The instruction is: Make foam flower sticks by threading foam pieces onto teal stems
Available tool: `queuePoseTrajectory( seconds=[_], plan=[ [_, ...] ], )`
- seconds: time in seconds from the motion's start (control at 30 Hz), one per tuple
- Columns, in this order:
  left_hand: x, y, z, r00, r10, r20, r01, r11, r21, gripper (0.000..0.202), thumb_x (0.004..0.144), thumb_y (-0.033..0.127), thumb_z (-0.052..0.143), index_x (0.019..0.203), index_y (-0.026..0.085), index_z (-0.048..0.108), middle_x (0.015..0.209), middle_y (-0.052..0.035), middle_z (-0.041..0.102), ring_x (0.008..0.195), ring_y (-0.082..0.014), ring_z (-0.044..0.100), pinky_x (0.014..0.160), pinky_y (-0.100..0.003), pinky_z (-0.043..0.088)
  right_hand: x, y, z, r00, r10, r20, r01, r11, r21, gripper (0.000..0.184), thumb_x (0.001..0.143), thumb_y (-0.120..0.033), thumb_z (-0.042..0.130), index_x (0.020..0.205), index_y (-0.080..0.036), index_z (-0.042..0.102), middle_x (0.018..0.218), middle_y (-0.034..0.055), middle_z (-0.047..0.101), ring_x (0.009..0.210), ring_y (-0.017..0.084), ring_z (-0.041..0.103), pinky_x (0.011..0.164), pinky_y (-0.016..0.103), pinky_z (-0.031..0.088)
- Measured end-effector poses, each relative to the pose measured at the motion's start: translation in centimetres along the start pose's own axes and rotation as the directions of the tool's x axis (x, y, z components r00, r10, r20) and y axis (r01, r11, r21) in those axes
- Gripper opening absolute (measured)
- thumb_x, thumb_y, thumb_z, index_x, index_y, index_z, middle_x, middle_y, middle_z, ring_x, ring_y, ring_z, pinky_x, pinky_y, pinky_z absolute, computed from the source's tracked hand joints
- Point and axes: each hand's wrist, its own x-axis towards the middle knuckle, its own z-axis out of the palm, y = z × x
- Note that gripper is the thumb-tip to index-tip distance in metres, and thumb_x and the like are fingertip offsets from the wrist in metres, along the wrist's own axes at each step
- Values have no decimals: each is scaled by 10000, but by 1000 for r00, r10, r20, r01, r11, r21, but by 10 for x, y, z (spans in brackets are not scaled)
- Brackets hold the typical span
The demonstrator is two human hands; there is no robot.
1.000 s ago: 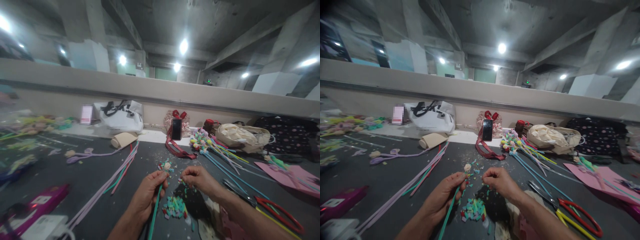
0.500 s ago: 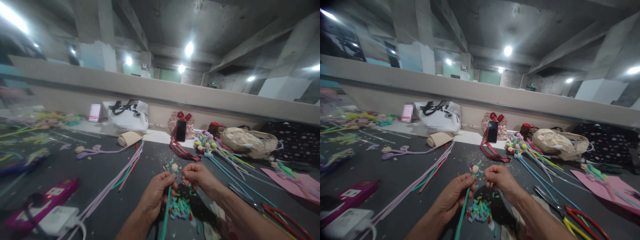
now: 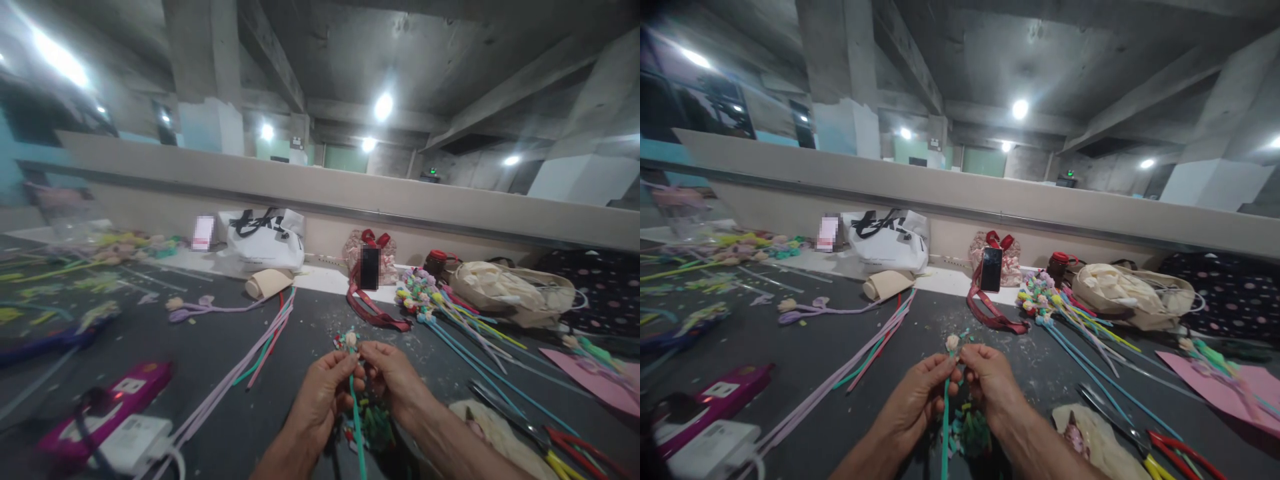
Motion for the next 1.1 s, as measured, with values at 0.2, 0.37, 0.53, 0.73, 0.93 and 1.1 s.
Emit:
queuePoseTrajectory(
  seconds=[0.2, 0.37, 0.53, 0.73, 0.93, 1.1],
  plan=[
    [-1, 0, -1, 998, 51, 21, -52, 998, 26, 220, 630, 320, 642, 659, 115, 567, 565, 12, 579, 423, -28, 478, 350, -103, 305, 2, 4, 8, 999, -11, 35, 9, 998, 60, 328, 552, -394, 712, 656, -130, 550, 435, -47, 512, 367, 46, 430, 380, 160, 282],
    [-4, 3, 0, 998, 52, 32, -54, 997, 54, 234, 637, 343, 627, 616, 119, 562, 542, 19, 566, 413, -22, 462, 351, -104, 290, -1, 2, 8, 998, -1, 64, -2, 999, 47, 315, 565, -392, 704, 626, -136, 531, 431, -47, 508, 351, 51, 431, 364, 160, 251],
    [-4, 5, 1, 1000, 28, 12, -29, 993, 115, 215, 618, 318, 642, 613, 125, 548, 516, 27, 552, 384, -25, 455, 334, -110, 287, -8, -6, 3, 990, 2, 139, -5, 1000, 19, 307, 595, -383, 688, 595, -120, 531, 456, -28, 529, 371, 50, 443, 374, 160, 235],
    [-5, 3, 3, 999, -3, 40, -3, 989, 146, 228, 591, 319, 657, 589, 130, 529, 483, 36, 538, 337, -25, 426, 323, -125, 291, -14, -10, -1, 968, 29, 248, -32, 999, 9, 295, 613, -376, 671, 600, -118, 529, 498, -10, 552, 420, 79, 499, 409, 176, 275],
    [-5, 4, 3, 998, 64, -22, -60, 989, 137, 216, 593, 312, 649, 600, 135, 526, 502, 35, 539, 364, -32, 439, 328, -126, 287, -13, -13, 4, 960, 50, 275, -61, 998, 30, 268, 619, -357, 657, 605, -127, 520, 497, -22, 544, 411, 76, 499, 396, 172, 249],
    [-6, 6, 4, 996, 85, -30, -80, 988, 132, 217, 590, 318, 654, 604, 134, 540, 510, 36, 536, 382, -26, 439, 334, -119, 276, -12, -16, 4, 957, 35, 287, -42, 999, 19, 293, 627, -394, 640, 660, -117, 550, 530, -11, 556, 435, 75, 499, 413, 176, 258]
  ],
)
